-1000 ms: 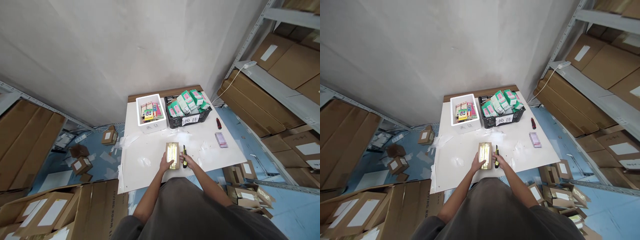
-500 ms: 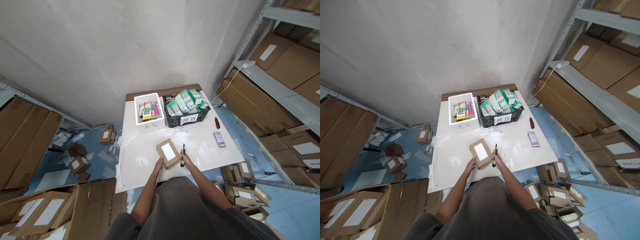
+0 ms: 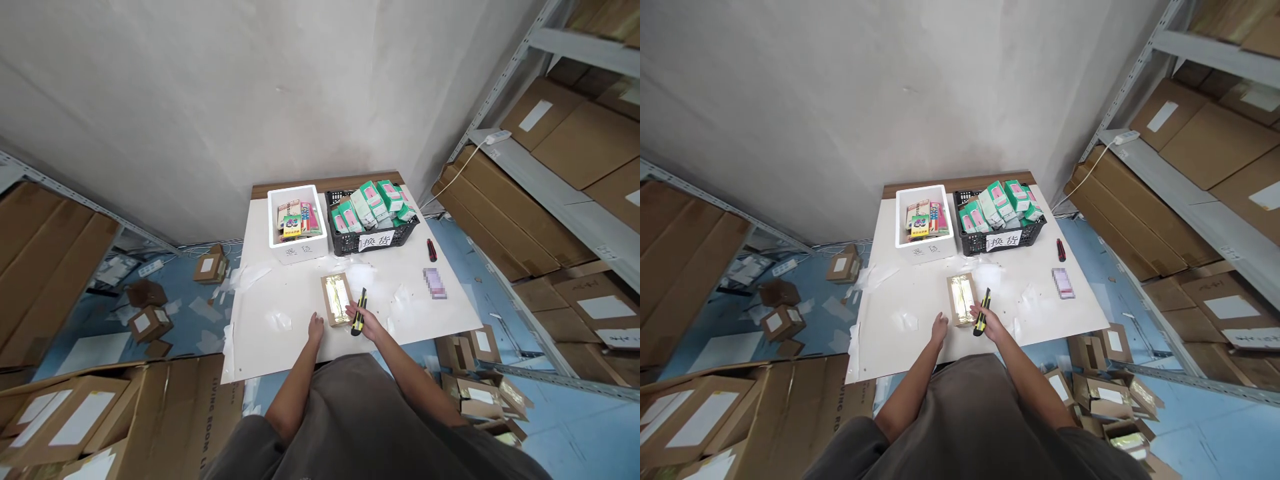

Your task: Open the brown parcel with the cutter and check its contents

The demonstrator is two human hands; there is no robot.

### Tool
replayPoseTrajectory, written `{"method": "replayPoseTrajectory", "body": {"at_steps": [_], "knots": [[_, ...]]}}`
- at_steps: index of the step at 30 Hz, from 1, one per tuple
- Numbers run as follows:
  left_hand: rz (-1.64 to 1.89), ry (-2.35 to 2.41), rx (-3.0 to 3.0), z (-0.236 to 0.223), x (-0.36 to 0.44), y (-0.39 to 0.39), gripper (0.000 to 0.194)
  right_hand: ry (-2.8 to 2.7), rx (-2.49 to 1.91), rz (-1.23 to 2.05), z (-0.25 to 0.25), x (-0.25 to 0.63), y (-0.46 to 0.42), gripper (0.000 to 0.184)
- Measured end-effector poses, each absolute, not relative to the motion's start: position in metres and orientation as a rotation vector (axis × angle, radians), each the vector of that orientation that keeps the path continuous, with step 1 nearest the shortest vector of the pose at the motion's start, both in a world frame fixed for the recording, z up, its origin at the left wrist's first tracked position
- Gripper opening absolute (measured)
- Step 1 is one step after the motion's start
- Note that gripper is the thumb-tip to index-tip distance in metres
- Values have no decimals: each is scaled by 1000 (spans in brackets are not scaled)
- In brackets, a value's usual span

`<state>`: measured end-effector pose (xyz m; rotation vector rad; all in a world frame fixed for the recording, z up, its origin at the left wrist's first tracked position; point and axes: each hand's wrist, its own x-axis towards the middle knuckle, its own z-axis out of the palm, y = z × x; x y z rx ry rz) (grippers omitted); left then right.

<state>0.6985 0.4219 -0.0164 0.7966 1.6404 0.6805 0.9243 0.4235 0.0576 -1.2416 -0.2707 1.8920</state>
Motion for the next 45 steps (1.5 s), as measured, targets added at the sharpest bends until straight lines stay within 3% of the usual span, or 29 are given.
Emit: {"method": "replayPoseTrajectory", "body": {"at_steps": [4, 9, 12, 16, 23, 34, 45], "knots": [[573, 1757, 1398, 11, 691, 454, 77, -290, -1269, 1875, 50, 921, 422, 49], [-182, 1450, 2172, 51, 690, 512, 138, -504, -1488, 1829, 52, 924, 434, 52], [-460, 1418, 2191, 56, 696, 527, 149, -717, -1725, 1652, 58, 924, 445, 59], [-454, 1500, 2078, 49, 708, 520, 151, -1245, -1963, 1337, 72, 917, 466, 70], [-378, 1558, 1932, 48, 723, 509, 151, -1845, -2027, 1101, 88, 889, 517, 62], [-361, 1540, 1877, 42, 723, 510, 155, -2027, -1921, 1006, 66, 889, 514, 61], [-313, 1598, 1862, 51, 719, 502, 149, -2012, -2235, 988, 70, 852, 523, 76]]}}
